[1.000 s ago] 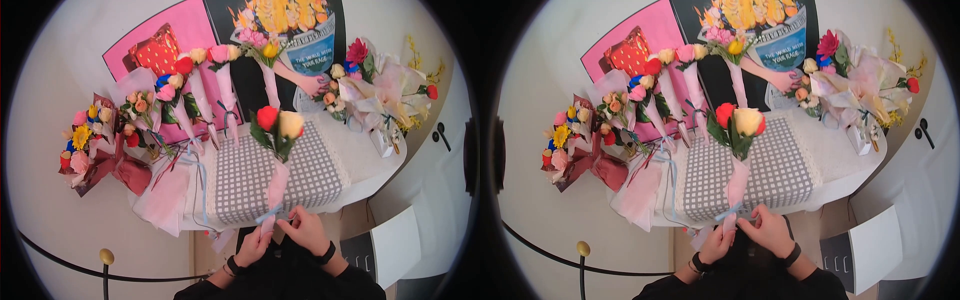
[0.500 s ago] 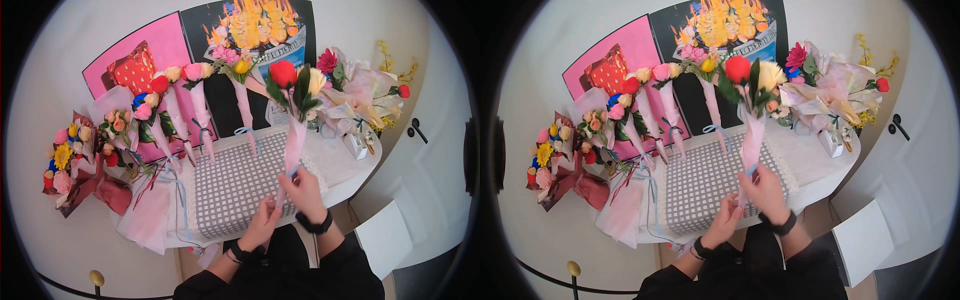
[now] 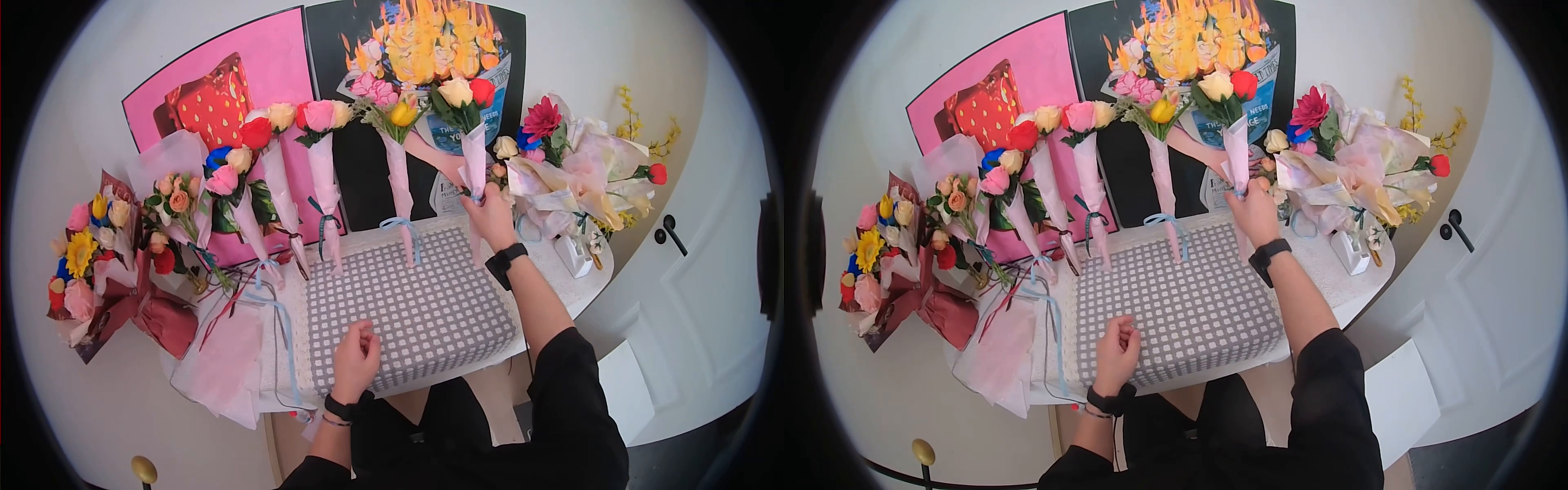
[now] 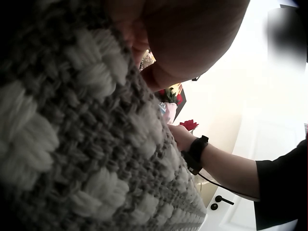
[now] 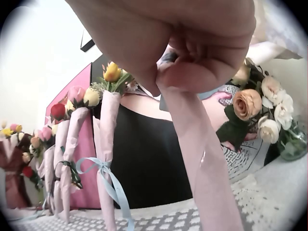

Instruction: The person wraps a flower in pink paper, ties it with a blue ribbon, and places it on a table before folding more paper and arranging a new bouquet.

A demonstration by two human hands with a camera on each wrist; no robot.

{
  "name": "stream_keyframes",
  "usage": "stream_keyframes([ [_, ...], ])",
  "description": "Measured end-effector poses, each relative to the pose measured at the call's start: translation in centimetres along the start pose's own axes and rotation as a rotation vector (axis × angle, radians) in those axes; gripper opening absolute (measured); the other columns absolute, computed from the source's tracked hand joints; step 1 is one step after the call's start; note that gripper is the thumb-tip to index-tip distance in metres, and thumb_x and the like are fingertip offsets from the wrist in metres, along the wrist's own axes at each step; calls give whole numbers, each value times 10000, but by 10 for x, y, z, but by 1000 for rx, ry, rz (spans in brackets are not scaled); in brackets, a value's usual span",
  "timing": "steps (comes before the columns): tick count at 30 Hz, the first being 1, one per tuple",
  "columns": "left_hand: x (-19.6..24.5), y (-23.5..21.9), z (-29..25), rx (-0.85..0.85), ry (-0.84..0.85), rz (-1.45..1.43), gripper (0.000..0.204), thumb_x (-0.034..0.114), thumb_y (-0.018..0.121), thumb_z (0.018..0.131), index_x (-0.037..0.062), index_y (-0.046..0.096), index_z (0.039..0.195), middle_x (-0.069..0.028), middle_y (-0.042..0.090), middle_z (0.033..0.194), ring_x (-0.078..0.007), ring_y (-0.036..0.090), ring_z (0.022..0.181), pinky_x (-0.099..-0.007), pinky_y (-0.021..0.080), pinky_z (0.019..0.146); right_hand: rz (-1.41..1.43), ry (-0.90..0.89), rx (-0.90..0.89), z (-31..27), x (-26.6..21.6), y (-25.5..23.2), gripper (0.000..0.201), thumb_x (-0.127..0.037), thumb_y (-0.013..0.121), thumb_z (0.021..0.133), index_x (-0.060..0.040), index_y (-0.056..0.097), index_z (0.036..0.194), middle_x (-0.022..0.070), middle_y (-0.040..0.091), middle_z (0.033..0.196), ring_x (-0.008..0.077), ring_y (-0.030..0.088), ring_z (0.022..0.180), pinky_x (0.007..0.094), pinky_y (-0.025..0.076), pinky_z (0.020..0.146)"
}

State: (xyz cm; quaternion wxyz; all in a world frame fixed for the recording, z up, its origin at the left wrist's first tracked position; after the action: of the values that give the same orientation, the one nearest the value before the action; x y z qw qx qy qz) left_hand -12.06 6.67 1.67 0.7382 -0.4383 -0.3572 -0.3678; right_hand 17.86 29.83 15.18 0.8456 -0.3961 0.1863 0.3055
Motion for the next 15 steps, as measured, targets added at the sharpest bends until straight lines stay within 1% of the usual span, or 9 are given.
stream_keyframes([
  [3, 0, 1, 0, -21, 6, 13, 234, 83, 632, 904, 16, 601, 1126, -97, 679, 827, -180, 647, 677, -310, 517, 616, 75, 44, 28, -5, 2, 8, 381, -312, 737, 820, 25, 567, 864, 219, 661, 794, 413, 659, 761, 465, 508, 684],
  [6, -2, 1, -2, -10, 9, -8, 197, 89, 636, 903, 23, 620, 1088, -103, 682, 823, -188, 651, 671, -312, 517, 614, 56, 4, 59, -13, -2, 8, 370, -297, 741, 806, 26, 577, 876, 232, 649, 819, 405, 649, 778, 467, 496, 696],
  [8, 3, 2, -2, -43, -13, 14, 145, 95, 636, 902, 28, 634, 1031, -110, 676, 814, -200, 655, 674, -317, 516, 612, 86, -15, 78, -20, -6, 3, 360, -285, 735, 794, 32, 593, 887, 237, 637, 828, 411, 636, 786, 475, 485, 696],
  [9, 5, 2, -3, -48, -17, 10, 145, 95, 636, 902, 28, 634, 1031, -110, 676, 814, -200, 655, 674, -317, 516, 612, 81, -11, 76, -21, -4, 2, 360, -285, 735, 794, 32, 593, 887, 237, 637, 828, 411, 636, 786, 475, 485, 696],
  [11, 14, 3, -4, -58, 28, 71, 106, 94, 634, 899, 32, 636, 985, -114, 672, 818, -218, 656, 679, -330, 519, 614, 92, 32, 48, -20, 1, 4, 362, -292, 694, 797, 33, 610, 930, 249, 654, 859, 423, 644, 816, 471, 499, 721],
  [12, 15, 3, -4, -57, 27, 69, 106, 94, 634, 899, 32, 636, 985, -114, 672, 818, -218, 656, 679, -330, 519, 614, 91, 30, 48, -18, 1, 3, 362, -292, 694, 797, 33, 610, 930, 249, 654, 859, 423, 644, 816, 471, 499, 721],
  [14, 23, 2, -5, -37, 109, 136, 78, 83, 634, 887, 34, 640, 948, -110, 665, 811, -237, 650, 692, -346, 518, 618, 116, 128, -67, -12, 9, 10, 382, -305, 650, 796, 34, 615, 970, 264, 670, 911, 426, 656, 871, 461, 515, 758],
  [15, 23, 2, -5, -33, 108, 137, 78, 83, 634, 887, 34, 640, 948, -110, 665, 811, -237, 650, 692, -346, 518, 618, 117, 124, -69, -8, 8, 11, 382, -305, 650, 796, 34, 615, 970, 264, 670, 911, 426, 656, 871, 461, 515, 758],
])
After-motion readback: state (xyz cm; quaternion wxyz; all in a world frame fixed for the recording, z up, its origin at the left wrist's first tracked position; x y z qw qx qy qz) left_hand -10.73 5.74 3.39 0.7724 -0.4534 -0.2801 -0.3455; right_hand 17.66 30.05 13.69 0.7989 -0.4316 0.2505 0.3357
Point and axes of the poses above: each hand's wrist, its own z-axis towards the middle knuckle, its own y-axis out of the palm, x = y × z, the point moved 8 cm from there along z, towards the middle knuckle
